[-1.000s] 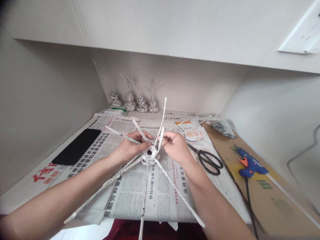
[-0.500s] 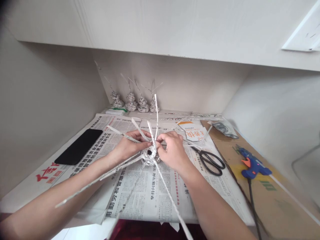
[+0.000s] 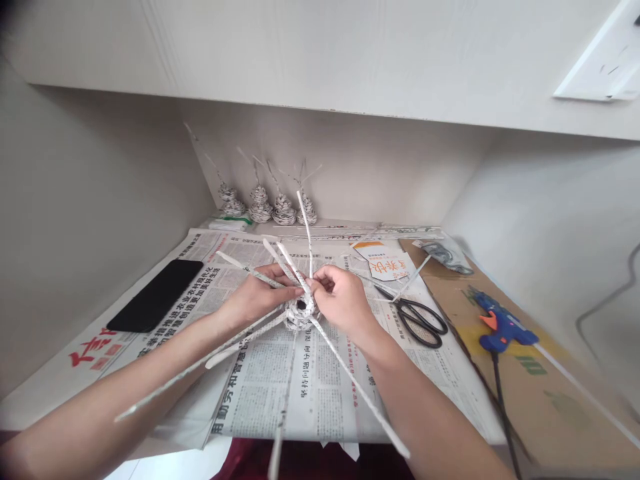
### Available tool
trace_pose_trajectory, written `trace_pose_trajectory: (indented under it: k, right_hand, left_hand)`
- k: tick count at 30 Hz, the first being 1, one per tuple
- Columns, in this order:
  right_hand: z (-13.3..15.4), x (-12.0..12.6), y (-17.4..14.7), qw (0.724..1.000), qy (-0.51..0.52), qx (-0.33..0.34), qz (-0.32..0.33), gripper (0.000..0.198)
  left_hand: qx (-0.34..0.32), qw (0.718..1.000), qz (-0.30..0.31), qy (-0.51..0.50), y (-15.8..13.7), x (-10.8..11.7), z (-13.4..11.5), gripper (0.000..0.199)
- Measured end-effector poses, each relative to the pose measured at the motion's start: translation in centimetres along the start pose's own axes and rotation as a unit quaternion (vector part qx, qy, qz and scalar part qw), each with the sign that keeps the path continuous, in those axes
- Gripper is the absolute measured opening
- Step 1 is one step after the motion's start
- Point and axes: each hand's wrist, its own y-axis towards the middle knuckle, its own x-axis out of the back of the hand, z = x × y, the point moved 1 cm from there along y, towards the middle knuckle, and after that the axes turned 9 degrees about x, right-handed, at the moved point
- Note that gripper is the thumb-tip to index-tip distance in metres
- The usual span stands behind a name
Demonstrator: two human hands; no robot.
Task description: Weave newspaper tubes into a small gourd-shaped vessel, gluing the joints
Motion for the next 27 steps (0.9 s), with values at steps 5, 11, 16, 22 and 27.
trace_pose_trajectory:
  k: [5,11,16,22,27]
  right_hand:
    - [0.1,-0.1,0.2,0.992,0.121,-0.029,-0.025,0.012]
    - [-0.1,-0.3,0.5,0.978,0.2,-0.038,-0.05,0.02]
    - [0.3,-0.3,0.3,0.99,0.128,0.007,-0.067,0.017]
    - [0.3,0.1,0.5,0.993,0.113,0.028,-0.035,0.013]
    - [0.9,0.5,0.3,0.989,0.113,0.054,-0.077,0.014]
  left_hand:
    - [-0.028,0.998,-0.049,0.017,-0.3,-0.6,-0.4,0.015]
    - [-0.068,0.992,-0.069,0.077,-0.6,-0.6,-0.6,0.013]
    - [-0.022,0.997,-0.05,0.052,0.1,0.0,0.1,0.022]
    - [0.001,0.999,-0.004,0.038,0.4,0.1,0.0,0.017]
    - [-0.022,0.996,-0.052,0.068,0.3,-0.1,0.2,0.021]
